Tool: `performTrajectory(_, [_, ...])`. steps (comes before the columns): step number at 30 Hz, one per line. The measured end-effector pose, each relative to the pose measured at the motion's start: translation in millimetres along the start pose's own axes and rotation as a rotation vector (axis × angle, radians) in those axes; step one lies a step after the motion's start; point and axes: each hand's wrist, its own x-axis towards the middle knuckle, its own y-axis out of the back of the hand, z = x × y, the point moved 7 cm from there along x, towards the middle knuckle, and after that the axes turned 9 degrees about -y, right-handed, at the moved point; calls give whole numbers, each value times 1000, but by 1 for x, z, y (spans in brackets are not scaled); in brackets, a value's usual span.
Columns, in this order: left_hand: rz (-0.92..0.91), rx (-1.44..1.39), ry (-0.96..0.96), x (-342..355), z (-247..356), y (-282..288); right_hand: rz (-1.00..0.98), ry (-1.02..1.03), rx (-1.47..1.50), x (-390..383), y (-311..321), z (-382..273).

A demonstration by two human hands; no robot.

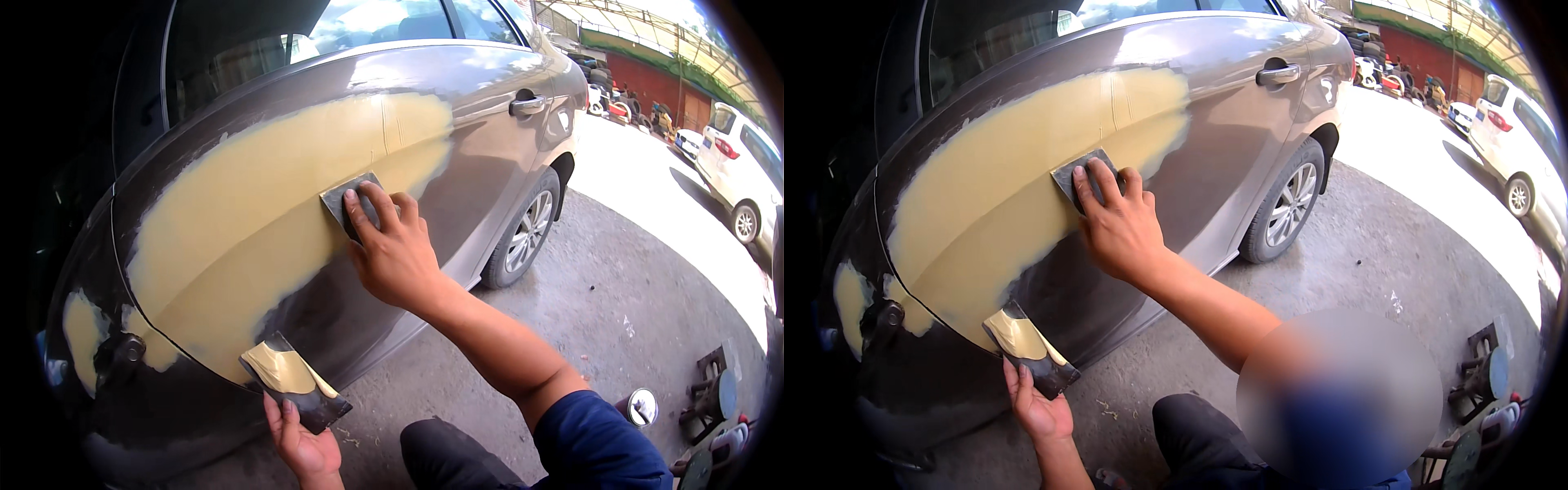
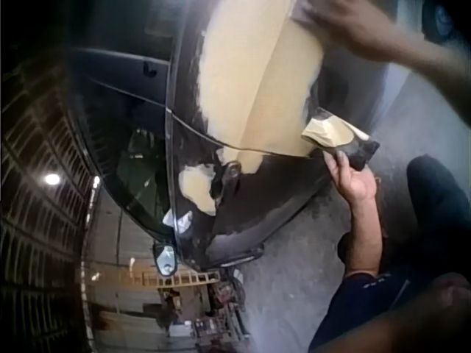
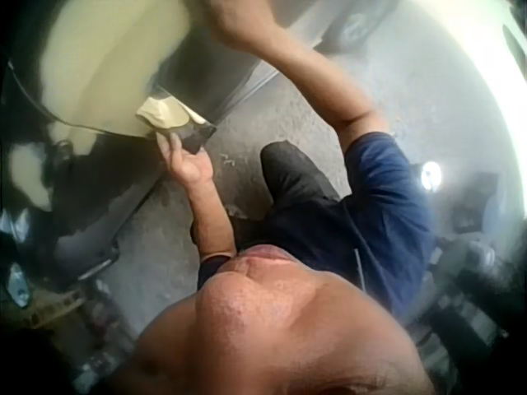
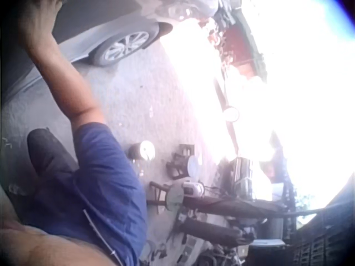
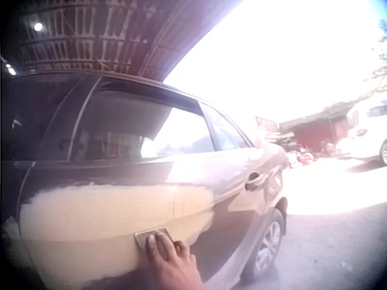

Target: The person applies a beige body filler to a damaged area on the side of a dark-colored car using a metal spreader. They repeatedly scoop filler from a larger spreader and smooth it onto the car's surface, working to level the material over the repair zone.

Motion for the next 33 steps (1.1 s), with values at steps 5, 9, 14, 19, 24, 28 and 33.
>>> performTrajectory(5, [-28, 46, -3, 0, 2, 10, 91, -82, -68, 23, 34, 30])
performTrajectory(9, [-36, 29, 13, 0, -2, 10, -1, -191, -116, 97, 47, 79])
performTrajectory(14, [-8, 13, 39, -4, -10, 1, -156, -230, -154, 136, 56, 84])
performTrajectory(19, [-5, 36, 26, -5, -9, 2, -176, -158, -128, 98, 48, 50])
performTrajectory(24, [-11, 18, 67, -7, -19, -1, -52, -40, -111, 37, 28, 47])
performTrajectory(28, [-43, 26, 53, -8, -17, -6, -66, -6, -108, 12, 18, 52])
performTrajectory(33, [-23, 54, 41, -9, -15, -2, 13, -130, -108, 55, 54, 86])
